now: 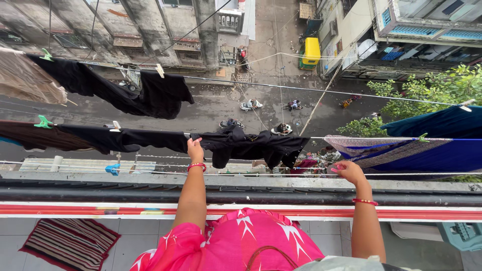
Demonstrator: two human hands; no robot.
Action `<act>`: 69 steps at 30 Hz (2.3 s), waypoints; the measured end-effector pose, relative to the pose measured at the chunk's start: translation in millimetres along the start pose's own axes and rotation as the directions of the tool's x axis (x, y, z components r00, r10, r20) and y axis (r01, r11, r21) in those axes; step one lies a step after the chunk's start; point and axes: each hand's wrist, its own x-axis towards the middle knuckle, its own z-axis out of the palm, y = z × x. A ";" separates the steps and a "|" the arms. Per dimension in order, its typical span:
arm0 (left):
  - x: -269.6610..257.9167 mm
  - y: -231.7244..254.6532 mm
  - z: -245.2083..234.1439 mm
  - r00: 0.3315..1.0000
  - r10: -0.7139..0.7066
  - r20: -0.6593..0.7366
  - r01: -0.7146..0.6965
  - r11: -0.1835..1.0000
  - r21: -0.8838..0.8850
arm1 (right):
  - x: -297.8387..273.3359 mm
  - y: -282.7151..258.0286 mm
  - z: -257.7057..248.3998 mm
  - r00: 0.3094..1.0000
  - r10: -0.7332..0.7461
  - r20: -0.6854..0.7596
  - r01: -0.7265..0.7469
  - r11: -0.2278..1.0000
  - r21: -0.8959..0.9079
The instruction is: The person hangs wet clothes on a clothesline on a balcony. They pick up a beige towel, a black shirt, and a grey shirt from a blue bucket, shake them out, and secure them to the line using clothespins.
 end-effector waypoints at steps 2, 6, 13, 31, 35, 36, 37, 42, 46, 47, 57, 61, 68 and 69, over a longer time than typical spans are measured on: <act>1.8 12.4 1.6 0.997 0.010 -0.071 -0.003 0.996 0.094 | -1.1 0.2 0.5 0.996 -0.079 -0.033 0.074 0.989 -0.125; 13.9 25.7 11.5 0.989 -0.039 -0.146 0.065 0.982 0.177 | -9.8 5.0 2.3 0.971 -0.221 -0.089 0.178 0.920 -0.350; 13.5 24.6 24.4 0.980 -0.021 -0.197 0.035 0.997 0.068 | -18.7 10.0 -5.4 0.973 -0.178 -0.148 0.117 0.929 -0.351; 4.6 -9.0 16.8 0.998 -0.005 -0.061 -0.008 0.977 -0.211 | 38.5 -50.9 39.2 0.861 -0.406 -0.306 0.273 0.877 -0.396; 1.4 -10.4 14.8 0.996 -0.087 0.007 0.085 0.947 -0.311 | 88.8 -79.5 54.2 0.887 -0.323 -0.329 0.166 0.889 -0.426; 0.1 -8.0 12.0 0.990 -0.139 0.040 0.144 0.931 -0.334 | 97.1 -85.7 57.4 0.908 -0.263 -0.326 0.115 0.905 -0.409; -1.1 -5.6 9.2 0.990 -0.131 0.054 0.141 0.932 -0.333 | 101.2 -89.6 61.1 0.925 -0.201 -0.322 0.063 0.918 -0.392; 0.7 -1.6 -0.8 0.987 -0.110 0.118 0.146 0.920 -0.363 | 104.4 -87.9 89.1 0.920 0.198 -0.338 -0.026 0.892 0.452; -4.3 -2.1 -2.5 0.982 -0.161 0.104 0.189 0.898 -0.397 | 98.2 -70.2 142.3 0.916 0.318 -0.246 0.034 0.548 0.836; -4.0 -1.0 -1.6 0.980 -0.173 0.097 0.197 0.898 -0.394 | 94.9 -71.0 149.6 0.912 0.344 -0.221 0.037 0.469 0.882; 32.3 21.1 3.0 0.988 -0.070 0.139 0.142 0.773 -0.618 | 111.9 -79.1 95.3 0.979 0.172 -0.112 0.114 -0.006 0.993; 46.1 21.2 8.4 0.982 -0.122 0.146 0.189 0.710 -0.678 | 107.9 -82.3 79.5 0.982 0.181 -0.060 0.074 -0.076 0.994; 12.9 -22.5 -2.9 0.990 -0.136 0.026 0.138 0.954 -0.265 | 100.8 -56.8 141.2 0.931 0.356 0.077 -0.152 0.188 0.970; 7.6 -20.4 -5.6 0.993 -0.118 0.004 0.117 0.983 -0.143 | 101.6 -56.0 142.8 0.947 0.320 0.035 -0.109 0.217 0.970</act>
